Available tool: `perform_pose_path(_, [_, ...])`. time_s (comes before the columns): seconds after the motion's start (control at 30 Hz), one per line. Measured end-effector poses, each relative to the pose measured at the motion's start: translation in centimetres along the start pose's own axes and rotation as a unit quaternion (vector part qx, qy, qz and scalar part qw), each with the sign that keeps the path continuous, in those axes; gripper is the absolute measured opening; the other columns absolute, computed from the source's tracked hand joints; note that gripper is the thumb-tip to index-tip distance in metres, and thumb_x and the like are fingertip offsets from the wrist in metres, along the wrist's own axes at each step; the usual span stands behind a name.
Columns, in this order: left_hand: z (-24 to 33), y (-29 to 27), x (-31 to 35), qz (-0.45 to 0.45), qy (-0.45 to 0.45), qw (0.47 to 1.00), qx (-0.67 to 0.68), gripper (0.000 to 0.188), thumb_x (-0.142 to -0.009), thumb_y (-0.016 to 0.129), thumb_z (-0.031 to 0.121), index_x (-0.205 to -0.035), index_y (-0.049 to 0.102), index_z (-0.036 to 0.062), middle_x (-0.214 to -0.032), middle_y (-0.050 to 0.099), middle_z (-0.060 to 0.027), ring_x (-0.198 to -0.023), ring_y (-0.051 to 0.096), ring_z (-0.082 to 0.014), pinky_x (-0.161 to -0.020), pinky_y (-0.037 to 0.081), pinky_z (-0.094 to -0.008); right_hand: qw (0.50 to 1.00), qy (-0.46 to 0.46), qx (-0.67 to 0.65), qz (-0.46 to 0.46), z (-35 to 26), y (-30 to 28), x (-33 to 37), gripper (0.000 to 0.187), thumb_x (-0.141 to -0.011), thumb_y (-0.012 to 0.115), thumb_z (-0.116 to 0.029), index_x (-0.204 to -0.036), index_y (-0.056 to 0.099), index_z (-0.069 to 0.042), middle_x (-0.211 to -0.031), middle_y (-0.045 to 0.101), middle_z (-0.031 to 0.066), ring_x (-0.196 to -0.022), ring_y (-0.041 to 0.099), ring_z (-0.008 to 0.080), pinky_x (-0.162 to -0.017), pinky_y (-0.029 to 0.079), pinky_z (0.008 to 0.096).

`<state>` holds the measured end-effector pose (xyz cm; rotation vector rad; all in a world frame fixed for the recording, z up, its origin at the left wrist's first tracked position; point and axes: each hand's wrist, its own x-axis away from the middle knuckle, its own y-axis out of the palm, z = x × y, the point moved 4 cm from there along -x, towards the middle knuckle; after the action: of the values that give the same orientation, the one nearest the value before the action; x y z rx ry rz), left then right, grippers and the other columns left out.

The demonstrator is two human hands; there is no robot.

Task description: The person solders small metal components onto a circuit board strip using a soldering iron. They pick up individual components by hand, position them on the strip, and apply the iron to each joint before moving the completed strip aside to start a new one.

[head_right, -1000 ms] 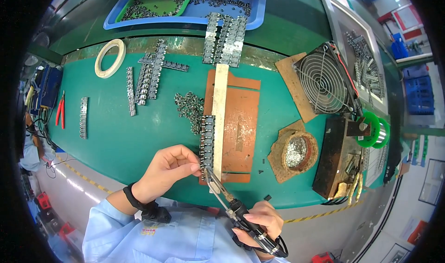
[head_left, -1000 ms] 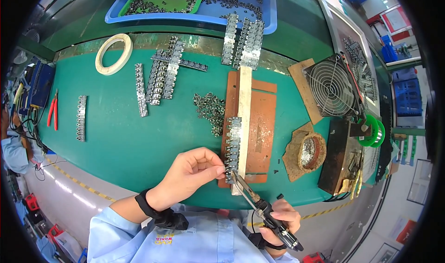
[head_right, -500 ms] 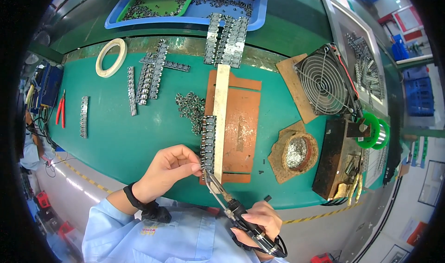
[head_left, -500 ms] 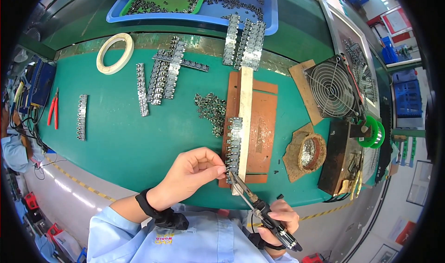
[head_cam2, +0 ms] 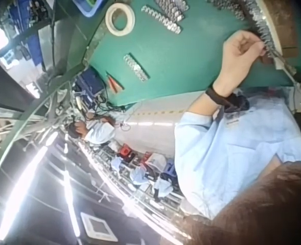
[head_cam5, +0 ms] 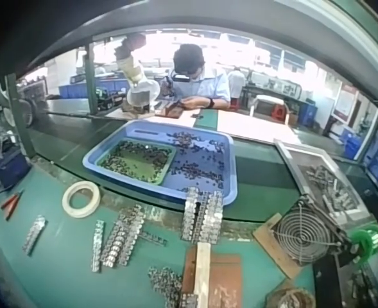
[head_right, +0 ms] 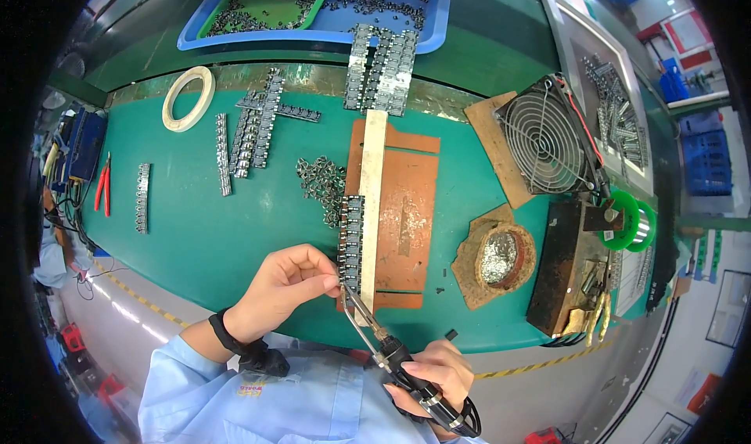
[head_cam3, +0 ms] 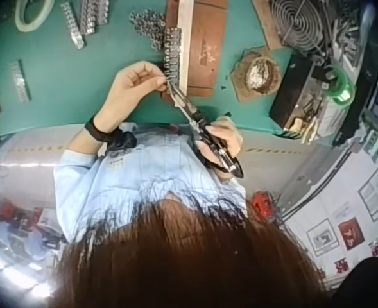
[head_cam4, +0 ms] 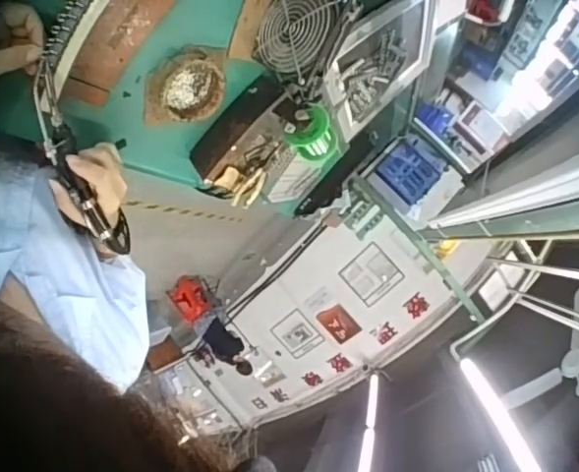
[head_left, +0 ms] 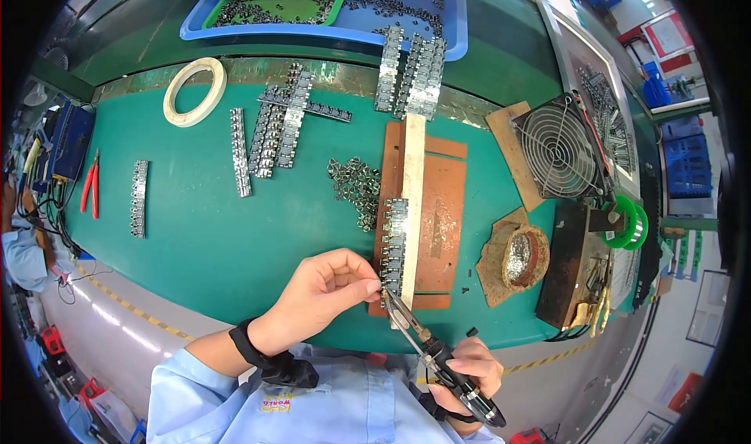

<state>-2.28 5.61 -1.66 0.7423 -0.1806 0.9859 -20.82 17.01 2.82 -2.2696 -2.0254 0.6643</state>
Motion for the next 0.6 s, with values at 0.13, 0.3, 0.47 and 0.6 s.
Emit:
perform_pose_path(0.13, [0.0, 0.0, 0.0, 0.0, 0.002, 1.0, -0.003, 0.007, -0.084, 0.056, 0.005, -0.088, 0.054, -0.0003, -0.084, 0.06, -0.0059, -0.079, 0.058, -0.0114, -0.075, 0.046, -0.0241, 0.999, -0.012, 0.027, -0.015, -0.1, -0.1, 0.1, 0.041, -0.056, 0.08, -0.013, -0.087, 0.055, -0.006, -0.065, 0.056, 0.0074, -0.051, 0.051, 0.0201, -0.048, 0.039, 0.0299])
perform_pose_path(0.3, [0.0, 0.0, 0.1, 0.011, 0.007, 1.0, -0.01, 0.007, -0.084, 0.056, 0.005, -0.088, 0.054, -0.0003, -0.085, 0.06, -0.0058, -0.079, 0.057, -0.0113, -0.075, 0.046, -0.024, 0.997, 0.016, -0.034, 0.067, 1.3, -0.4, 2.2, 0.045, -0.059, 0.078, -0.012, -0.094, 0.052, -0.006, -0.076, 0.054, 0.0104, -0.063, 0.052, 0.0202, -0.055, 0.041, 0.0302])
perform_pose_path(0.47, [0.0, 0.0, 0.1, 0.009, 0.003, 1.0, -0.027, 0.007, -0.084, 0.055, 0.005, -0.088, 0.054, -0.0006, -0.085, 0.06, -0.0056, -0.08, 0.057, -0.0112, -0.076, 0.046, -0.0241, 0.989, 0.054, 0.005, 0.134, 3.3, -0.2, 2.6, 0.047, -0.069, 0.072, -0.021, -0.103, 0.042, -0.007, -0.083, 0.042, 0.0071, -0.061, 0.044, 0.013, -0.052, 0.038, 0.0252])
perform_pose_path(0.6, [0.9, -0.4, 0.2, 0.042, 0.013, 0.998, -0.055, 0.008, -0.084, 0.056, 0.005, -0.089, 0.054, -0.0007, -0.086, 0.059, -0.0043, -0.079, 0.057, -0.0105, -0.074, 0.045, -0.0224, 0.988, 0.028, 0.043, 0.148, 4.9, 0.4, 2.6, 0.046, -0.071, 0.071, -0.022, -0.103, 0.042, -0.007, -0.084, 0.042, 0.0074, -0.063, 0.045, 0.0125, -0.053, 0.037, 0.0233])
